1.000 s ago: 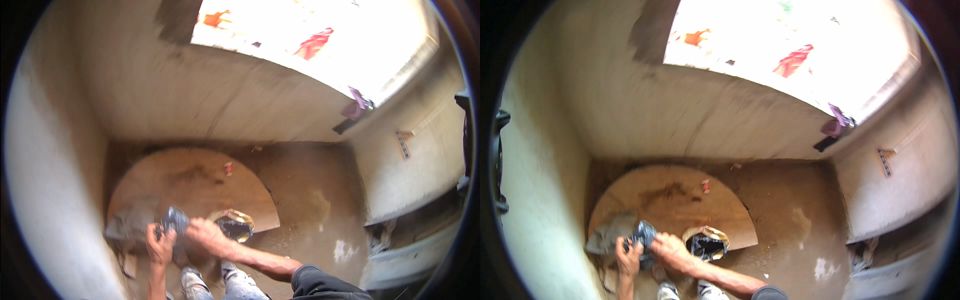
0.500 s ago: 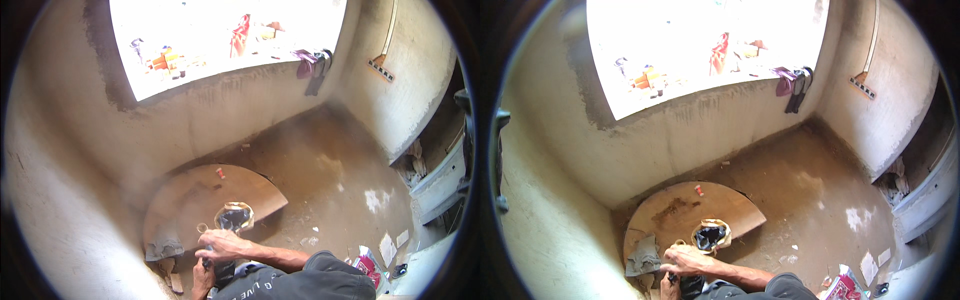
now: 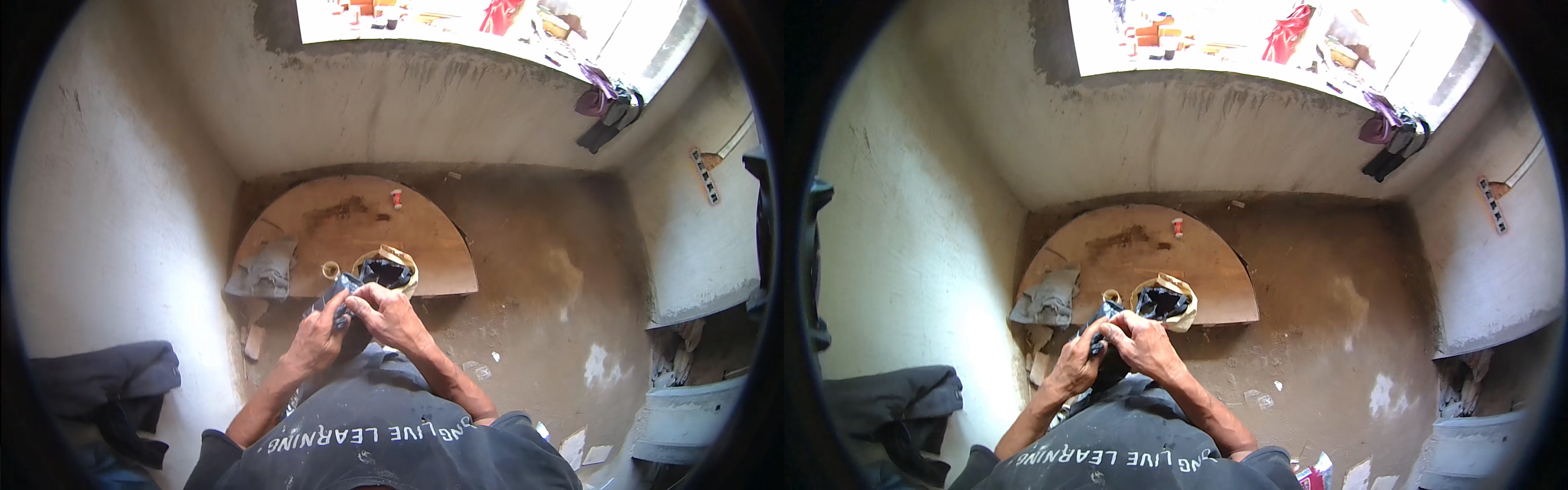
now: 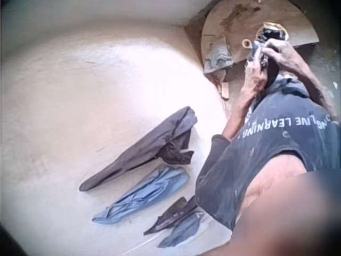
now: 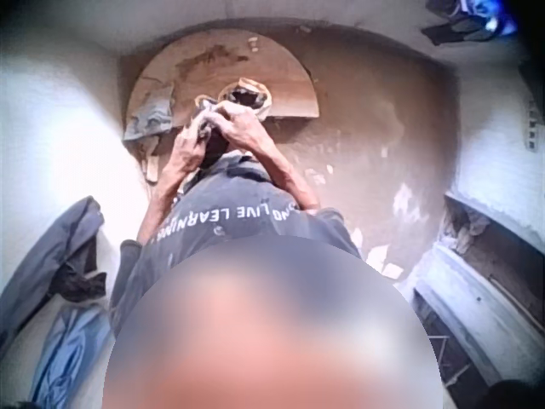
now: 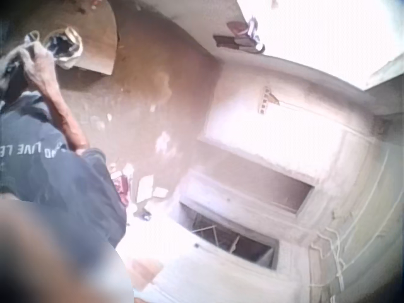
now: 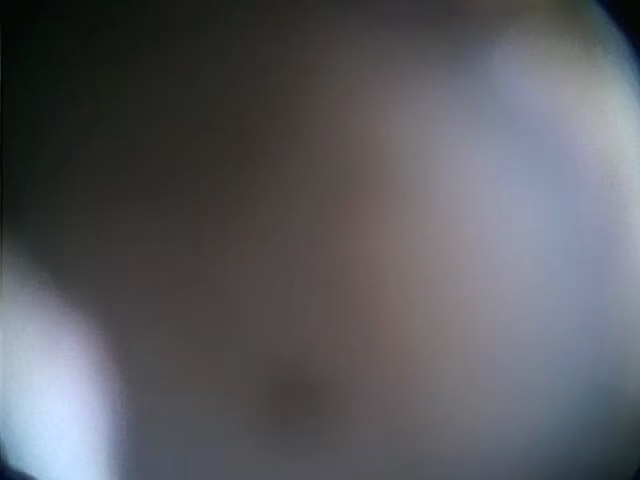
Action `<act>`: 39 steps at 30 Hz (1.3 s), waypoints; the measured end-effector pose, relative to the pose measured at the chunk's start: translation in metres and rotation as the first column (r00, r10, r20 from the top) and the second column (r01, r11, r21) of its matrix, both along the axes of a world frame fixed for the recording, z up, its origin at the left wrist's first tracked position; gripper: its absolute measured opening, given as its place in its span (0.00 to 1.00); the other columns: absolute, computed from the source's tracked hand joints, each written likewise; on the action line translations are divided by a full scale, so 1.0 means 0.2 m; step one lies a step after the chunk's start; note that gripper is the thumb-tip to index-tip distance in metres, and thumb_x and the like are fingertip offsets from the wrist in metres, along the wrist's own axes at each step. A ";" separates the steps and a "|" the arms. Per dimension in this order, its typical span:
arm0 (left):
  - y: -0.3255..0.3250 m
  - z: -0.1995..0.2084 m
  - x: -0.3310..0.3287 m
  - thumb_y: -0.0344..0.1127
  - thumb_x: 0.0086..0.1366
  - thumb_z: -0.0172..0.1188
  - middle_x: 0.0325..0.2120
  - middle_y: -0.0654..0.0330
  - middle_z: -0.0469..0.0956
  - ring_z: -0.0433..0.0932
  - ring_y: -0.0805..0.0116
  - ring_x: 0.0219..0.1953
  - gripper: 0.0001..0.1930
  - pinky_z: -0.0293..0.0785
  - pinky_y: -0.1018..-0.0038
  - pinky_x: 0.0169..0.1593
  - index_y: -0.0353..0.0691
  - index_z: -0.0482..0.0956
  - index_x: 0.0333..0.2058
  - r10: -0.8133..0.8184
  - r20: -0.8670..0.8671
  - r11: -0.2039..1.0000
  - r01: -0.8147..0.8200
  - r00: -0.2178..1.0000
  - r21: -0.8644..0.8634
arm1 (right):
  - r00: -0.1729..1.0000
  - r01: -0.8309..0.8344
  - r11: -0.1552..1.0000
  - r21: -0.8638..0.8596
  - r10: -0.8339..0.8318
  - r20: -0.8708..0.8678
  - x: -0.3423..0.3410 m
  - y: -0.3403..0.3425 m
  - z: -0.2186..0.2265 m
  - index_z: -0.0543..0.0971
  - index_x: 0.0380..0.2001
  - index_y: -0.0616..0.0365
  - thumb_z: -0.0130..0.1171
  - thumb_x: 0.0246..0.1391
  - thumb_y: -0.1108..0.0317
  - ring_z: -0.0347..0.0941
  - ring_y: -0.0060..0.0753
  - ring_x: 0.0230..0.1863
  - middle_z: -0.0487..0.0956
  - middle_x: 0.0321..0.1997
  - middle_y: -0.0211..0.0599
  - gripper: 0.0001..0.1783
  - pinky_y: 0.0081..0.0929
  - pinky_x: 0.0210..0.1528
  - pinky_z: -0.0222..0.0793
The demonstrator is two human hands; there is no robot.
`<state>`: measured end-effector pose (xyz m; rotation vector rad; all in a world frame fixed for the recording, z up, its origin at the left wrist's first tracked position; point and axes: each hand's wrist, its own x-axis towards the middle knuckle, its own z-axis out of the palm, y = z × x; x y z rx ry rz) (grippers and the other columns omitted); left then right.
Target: The person removes a beige tote bag from a wall hook, places it on a wooden surface, and opens a black plastic bag inside it. They pour a white granular substance from a small plastic bag into a cup, then place the small bag into the black plastic bag and close it. The tote bag is returned to the wall hook. The person then picks up a pair of grey pants and holds them up.
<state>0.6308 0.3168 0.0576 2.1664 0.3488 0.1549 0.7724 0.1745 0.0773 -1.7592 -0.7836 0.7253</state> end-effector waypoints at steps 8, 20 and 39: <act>-0.10 0.02 0.16 0.33 0.64 0.63 0.34 0.41 0.82 0.79 0.41 0.36 0.37 0.73 0.55 0.46 0.31 0.61 0.71 -0.136 0.237 0.937 0.047 0.962 0.346 | 0.957 0.091 0.952 0.293 -0.002 -0.290 0.08 -0.02 -0.10 0.70 0.35 0.57 0.61 0.64 0.77 0.67 0.13 0.34 0.71 0.32 0.21 0.09 0.20 0.37 0.69; -0.22 -0.06 0.21 0.44 0.78 0.51 0.34 0.66 0.82 0.77 0.78 0.38 0.22 0.73 0.77 0.48 0.36 0.80 0.60 0.098 -0.026 0.550 -0.076 0.995 -0.832 | 0.993 0.053 0.834 0.550 -0.102 0.058 0.07 -0.22 -0.22 0.66 0.33 0.56 0.60 0.63 0.81 0.79 0.21 0.39 0.86 0.42 0.41 0.13 0.24 0.41 0.77; -0.17 0.16 0.14 0.26 0.60 0.71 0.31 0.59 0.85 0.83 0.75 0.36 0.08 0.79 0.75 0.41 0.34 0.86 0.38 -0.235 -0.020 0.909 0.212 0.972 -0.359 | 0.806 -0.477 0.767 0.429 0.187 0.561 0.23 -0.31 0.00 0.70 0.61 0.56 0.69 0.54 0.71 0.73 0.51 0.61 0.76 0.63 0.46 0.32 0.47 0.64 0.66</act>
